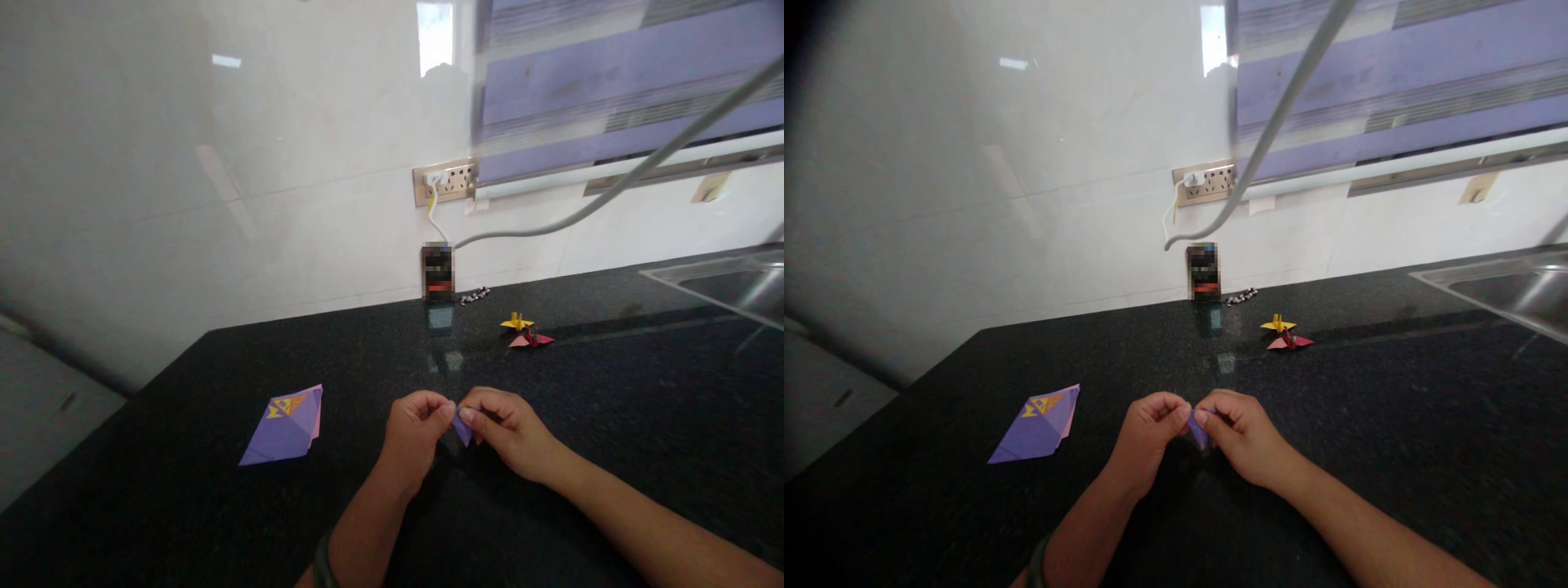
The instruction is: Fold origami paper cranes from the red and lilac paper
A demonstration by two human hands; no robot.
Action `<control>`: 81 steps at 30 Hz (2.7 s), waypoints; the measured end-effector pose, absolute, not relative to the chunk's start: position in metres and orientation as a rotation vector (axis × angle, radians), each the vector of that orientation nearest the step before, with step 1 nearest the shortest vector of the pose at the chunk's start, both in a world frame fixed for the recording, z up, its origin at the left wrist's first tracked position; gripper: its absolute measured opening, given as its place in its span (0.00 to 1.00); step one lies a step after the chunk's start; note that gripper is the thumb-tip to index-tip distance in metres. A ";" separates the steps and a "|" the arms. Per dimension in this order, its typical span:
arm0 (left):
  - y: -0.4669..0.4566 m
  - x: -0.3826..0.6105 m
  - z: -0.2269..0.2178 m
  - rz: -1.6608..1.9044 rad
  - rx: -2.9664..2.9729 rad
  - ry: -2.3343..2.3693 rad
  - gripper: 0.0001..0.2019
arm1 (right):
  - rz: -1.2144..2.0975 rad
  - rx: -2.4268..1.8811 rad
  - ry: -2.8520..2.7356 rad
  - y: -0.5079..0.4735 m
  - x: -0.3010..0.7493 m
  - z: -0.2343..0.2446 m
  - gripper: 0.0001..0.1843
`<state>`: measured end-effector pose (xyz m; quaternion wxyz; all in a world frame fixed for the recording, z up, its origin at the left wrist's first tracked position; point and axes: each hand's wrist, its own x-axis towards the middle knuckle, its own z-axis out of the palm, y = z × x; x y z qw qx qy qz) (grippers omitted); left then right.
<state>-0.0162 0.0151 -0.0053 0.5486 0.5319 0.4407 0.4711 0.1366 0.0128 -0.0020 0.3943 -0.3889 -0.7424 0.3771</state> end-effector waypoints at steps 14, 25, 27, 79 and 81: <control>0.015 -0.017 -0.003 1.167 1.350 1.147 0.07 | 1.082 -1.072 -1.742 0.016 0.136 -0.009 0.13; 0.014 -0.015 -0.004 1.131 1.490 1.156 0.07 | 0.955 -1.012 -1.883 0.016 0.138 -0.008 0.10; 0.015 -0.015 -0.004 1.137 1.490 1.182 0.07 | 0.970 -1.026 -1.871 0.015 0.137 -0.010 0.10; 0.013 -0.014 -0.003 1.165 1.442 1.180 0.07 | 1.131 -0.998 -1.790 0.017 0.138 -0.009 0.14; 0.012 -0.014 -0.003 1.166 1.432 1.177 0.07 | 1.128 -0.984 -1.793 0.018 0.139 -0.008 0.17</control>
